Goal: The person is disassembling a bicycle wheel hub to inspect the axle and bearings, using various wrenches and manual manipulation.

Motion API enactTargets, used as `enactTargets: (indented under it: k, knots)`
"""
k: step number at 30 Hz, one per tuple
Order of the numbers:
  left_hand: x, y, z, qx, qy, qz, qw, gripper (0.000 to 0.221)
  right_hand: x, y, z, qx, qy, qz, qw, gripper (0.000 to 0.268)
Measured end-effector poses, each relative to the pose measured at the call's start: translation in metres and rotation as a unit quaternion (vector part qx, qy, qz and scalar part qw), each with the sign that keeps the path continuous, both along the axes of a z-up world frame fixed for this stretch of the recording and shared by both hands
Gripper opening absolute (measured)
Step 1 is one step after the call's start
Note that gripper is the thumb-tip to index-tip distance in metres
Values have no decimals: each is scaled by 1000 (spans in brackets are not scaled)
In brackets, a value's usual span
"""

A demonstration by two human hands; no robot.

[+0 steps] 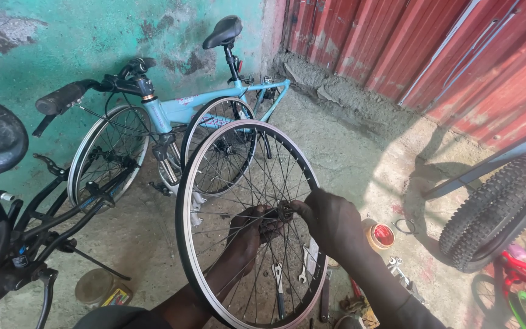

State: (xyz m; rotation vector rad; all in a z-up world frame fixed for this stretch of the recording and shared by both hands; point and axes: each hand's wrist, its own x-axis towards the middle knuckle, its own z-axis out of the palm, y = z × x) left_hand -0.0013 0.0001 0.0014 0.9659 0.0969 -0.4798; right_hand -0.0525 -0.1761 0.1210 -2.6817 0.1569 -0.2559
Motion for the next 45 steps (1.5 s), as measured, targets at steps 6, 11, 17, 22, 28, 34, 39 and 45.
enactTargets:
  k: [6, 11, 17, 22, 28, 34, 39, 45]
  knots:
    - [2, 2, -5, -18, 5, 11, 1000, 27, -6, 3, 20, 21, -53, 186, 981, 20]
    - [2, 0, -3, 3, 11, 7, 1000, 23, -4, 8, 22, 59, -82, 145, 984, 31]
    - [10, -2, -27, -22, 1, 11, 1000, 19, -4, 2, 9, 30, -25, 67, 997, 19]
    - [6, 1, -16, -51, -6, 6, 999, 28, -2, 0, 18, 55, -54, 218, 973, 19]
    - [3, -1, -6, 0, 3, 6, 1000, 22, -2, 5, 17, 71, -30, 8, 997, 40]
    - [11, 0, -33, -36, -10, 1, 999, 29, -4, 0, 15, 85, -14, 98, 992, 16]
    - [19, -1, -47, -81, -17, -9, 997, 31, -4, 3, 17, 122, -43, 91, 988, 63]
    - [2, -1, -5, 9, -6, 13, 1000, 26, -4, 4, 17, 51, 51, 30, 997, 26]
